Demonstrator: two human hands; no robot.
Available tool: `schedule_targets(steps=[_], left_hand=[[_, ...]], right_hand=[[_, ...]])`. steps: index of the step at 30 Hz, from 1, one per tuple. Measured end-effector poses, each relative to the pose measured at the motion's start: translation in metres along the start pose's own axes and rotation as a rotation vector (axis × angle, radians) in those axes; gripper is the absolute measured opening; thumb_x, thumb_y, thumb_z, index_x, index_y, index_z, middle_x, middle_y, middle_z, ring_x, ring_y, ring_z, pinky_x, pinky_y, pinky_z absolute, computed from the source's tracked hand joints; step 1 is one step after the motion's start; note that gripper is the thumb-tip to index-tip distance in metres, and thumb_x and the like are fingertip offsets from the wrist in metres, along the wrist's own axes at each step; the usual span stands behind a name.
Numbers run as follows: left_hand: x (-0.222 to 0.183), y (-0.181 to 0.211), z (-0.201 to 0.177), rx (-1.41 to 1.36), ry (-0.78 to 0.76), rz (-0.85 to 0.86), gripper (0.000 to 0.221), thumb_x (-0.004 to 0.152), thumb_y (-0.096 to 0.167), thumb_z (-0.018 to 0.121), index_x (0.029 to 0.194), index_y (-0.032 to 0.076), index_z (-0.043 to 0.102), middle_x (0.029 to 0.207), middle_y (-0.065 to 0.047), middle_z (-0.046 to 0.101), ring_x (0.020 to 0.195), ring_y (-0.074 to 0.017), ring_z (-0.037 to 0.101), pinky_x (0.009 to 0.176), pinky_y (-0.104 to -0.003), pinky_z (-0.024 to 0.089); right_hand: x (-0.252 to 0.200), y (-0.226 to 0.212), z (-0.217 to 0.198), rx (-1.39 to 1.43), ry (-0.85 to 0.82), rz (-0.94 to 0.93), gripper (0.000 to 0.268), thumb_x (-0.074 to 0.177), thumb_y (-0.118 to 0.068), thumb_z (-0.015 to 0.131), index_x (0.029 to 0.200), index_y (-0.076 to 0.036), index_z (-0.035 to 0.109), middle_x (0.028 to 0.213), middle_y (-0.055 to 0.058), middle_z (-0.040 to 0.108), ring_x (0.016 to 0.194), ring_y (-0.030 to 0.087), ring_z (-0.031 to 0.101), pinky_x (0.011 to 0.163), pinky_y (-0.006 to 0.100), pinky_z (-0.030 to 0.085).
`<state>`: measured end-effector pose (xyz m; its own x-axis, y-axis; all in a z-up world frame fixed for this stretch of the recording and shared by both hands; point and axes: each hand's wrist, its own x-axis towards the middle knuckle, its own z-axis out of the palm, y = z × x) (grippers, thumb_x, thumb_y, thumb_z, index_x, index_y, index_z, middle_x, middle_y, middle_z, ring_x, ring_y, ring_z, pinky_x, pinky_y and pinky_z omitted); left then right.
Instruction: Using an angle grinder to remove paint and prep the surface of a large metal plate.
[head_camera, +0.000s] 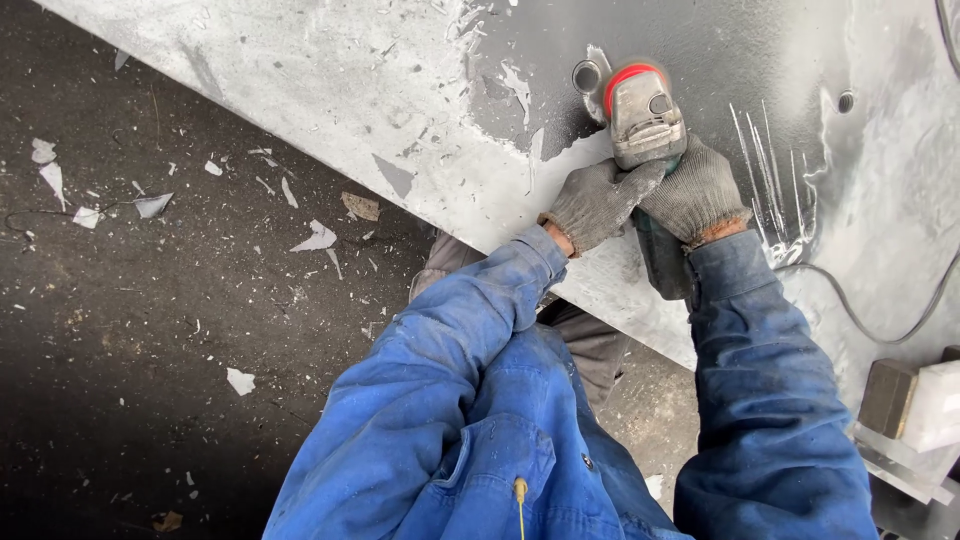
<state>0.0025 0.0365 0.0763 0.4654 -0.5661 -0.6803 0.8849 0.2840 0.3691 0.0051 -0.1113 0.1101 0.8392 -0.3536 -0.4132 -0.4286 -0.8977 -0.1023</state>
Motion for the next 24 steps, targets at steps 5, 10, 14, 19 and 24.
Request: schedule_targets(steps=[5, 10, 14, 19, 24], left_hand=[[0.009, -0.020, 0.004, 0.306, 0.088, 0.120, 0.051, 0.086, 0.034, 0.069, 0.127, 0.004, 0.064, 0.113, -0.013, 0.070, 0.092, -0.0277, 0.072, 0.063, -0.033, 0.064], [0.023, -0.009, -0.006, 0.250, 0.013, -0.219, 0.070, 0.082, 0.034, 0.071, 0.142, -0.001, 0.061, 0.118, -0.039, 0.067, 0.091, -0.0485, 0.073, 0.060, -0.045, 0.067], [0.085, -0.071, -0.010, 0.068, 0.044, 0.272, 0.059, 0.073, 0.044, 0.083, 0.112, 0.003, 0.069, 0.088, -0.028, 0.072, 0.065, -0.0474, 0.073, 0.047, -0.054, 0.063], [-0.001, -0.042, -0.019, 0.305, -0.048, 0.423, 0.079, 0.072, 0.058, 0.060, 0.120, -0.005, 0.067, 0.095, -0.018, 0.075, 0.064, -0.0244, 0.072, 0.053, -0.030, 0.063], [0.035, -0.052, -0.007, 0.003, 0.027, 0.320, 0.067, 0.083, 0.043, 0.077, 0.133, 0.001, 0.061, 0.107, -0.033, 0.069, 0.072, -0.0472, 0.071, 0.056, -0.054, 0.061]], right_hand=[[-0.015, -0.006, 0.001, -0.007, 0.020, -0.099, 0.056, 0.088, -0.043, 0.069, 0.126, -0.002, 0.065, 0.116, 0.019, 0.072, 0.109, 0.036, 0.067, 0.092, 0.045, 0.056], [-0.033, -0.045, -0.012, 0.053, -0.056, 0.157, 0.054, 0.088, -0.041, 0.054, 0.129, -0.009, 0.066, 0.123, 0.021, 0.068, 0.127, 0.042, 0.058, 0.107, 0.055, 0.048], [-0.020, -0.021, 0.004, -0.107, 0.047, 0.041, 0.047, 0.092, -0.042, 0.055, 0.118, -0.006, 0.067, 0.111, 0.020, 0.071, 0.115, 0.041, 0.064, 0.098, 0.056, 0.053], [-0.003, 0.030, 0.017, -0.128, 0.101, -0.448, 0.068, 0.079, -0.050, 0.079, 0.114, 0.007, 0.067, 0.097, 0.028, 0.074, 0.083, 0.043, 0.073, 0.068, 0.047, 0.060], [-0.016, -0.032, -0.013, -0.118, -0.100, 0.017, 0.064, 0.086, -0.047, 0.067, 0.130, 0.000, 0.067, 0.128, 0.027, 0.069, 0.127, 0.047, 0.059, 0.105, 0.059, 0.050]])
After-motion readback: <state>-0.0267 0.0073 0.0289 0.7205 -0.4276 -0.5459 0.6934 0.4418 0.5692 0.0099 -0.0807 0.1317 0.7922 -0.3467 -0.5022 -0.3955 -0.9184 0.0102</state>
